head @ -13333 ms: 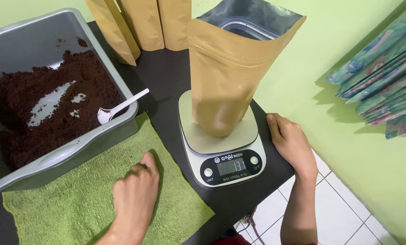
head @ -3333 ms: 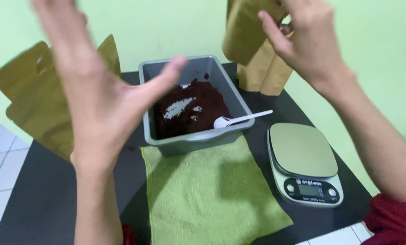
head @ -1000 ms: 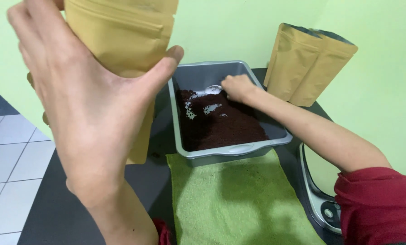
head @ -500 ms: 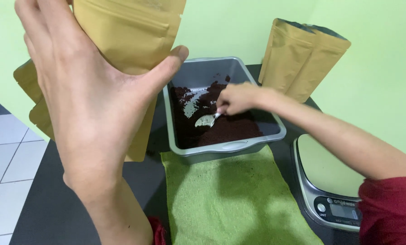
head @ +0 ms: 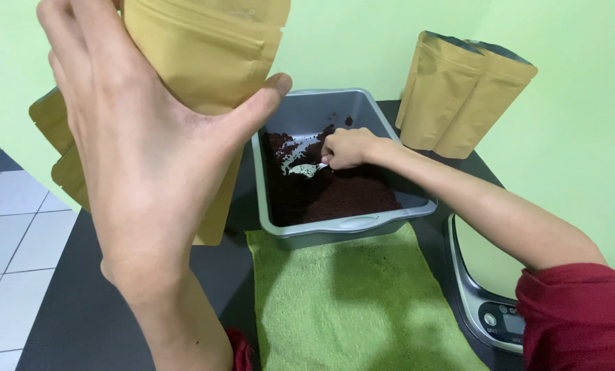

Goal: The person scoops coffee powder from a tray into a pouch, weighs the pouch on a digital scale, and seals the pouch by hand.

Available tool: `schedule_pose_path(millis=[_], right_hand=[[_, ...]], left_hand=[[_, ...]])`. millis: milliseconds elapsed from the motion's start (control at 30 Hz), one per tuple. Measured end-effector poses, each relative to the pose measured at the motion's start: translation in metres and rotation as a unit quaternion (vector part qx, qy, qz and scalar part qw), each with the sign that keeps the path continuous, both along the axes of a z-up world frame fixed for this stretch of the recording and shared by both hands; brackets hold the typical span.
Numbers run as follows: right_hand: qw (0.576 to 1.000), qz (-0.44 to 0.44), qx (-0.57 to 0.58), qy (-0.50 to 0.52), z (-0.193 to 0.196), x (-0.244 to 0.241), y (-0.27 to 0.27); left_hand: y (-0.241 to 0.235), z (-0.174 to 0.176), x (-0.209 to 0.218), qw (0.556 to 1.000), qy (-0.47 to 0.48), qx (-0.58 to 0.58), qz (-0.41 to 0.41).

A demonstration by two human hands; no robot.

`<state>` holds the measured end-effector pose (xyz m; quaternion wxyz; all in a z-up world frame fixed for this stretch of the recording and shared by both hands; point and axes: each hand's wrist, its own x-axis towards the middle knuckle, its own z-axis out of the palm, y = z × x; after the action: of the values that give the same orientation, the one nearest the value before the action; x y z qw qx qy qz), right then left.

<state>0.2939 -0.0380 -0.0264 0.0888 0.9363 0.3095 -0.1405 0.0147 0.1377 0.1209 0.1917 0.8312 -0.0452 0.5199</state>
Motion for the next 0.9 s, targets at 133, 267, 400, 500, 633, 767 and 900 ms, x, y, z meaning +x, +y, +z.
schedule_pose_path(millis=[133,267,400,500,633,767,900], right_hand=[[0.998,0.051,-0.011,-0.026,0.017,0.012,-0.022],[0.985,0.022,-0.047,-0.165,0.025,0.010,-0.048],[0.985,0.001,-0.071,-0.160,0.007,-0.005,-0.051],[0.998,0.000,0.004,-0.063,0.005,-0.020,-0.042],[0.999,0.013,0.041,0.003,-0.002,-0.030,-0.027],[0.991,0.020,0.120,0.058,-0.017,-0.028,-0.022],[0.985,-0.008,0.139,0.104,-0.004,-0.036,-0.027]], left_hand=[[0.003,0.000,0.001,1.000,0.014,-0.005,-0.002],[0.006,-0.002,0.010,0.998,0.054,0.008,-0.039],[0.006,0.000,0.018,0.985,0.131,0.001,-0.110],[0.007,-0.004,0.028,0.947,0.284,0.021,-0.151],[-0.002,-0.011,0.045,0.923,0.363,0.022,-0.127],[-0.009,-0.016,0.058,0.896,0.430,0.020,-0.109],[-0.014,-0.020,0.065,0.876,0.470,0.015,-0.104]])
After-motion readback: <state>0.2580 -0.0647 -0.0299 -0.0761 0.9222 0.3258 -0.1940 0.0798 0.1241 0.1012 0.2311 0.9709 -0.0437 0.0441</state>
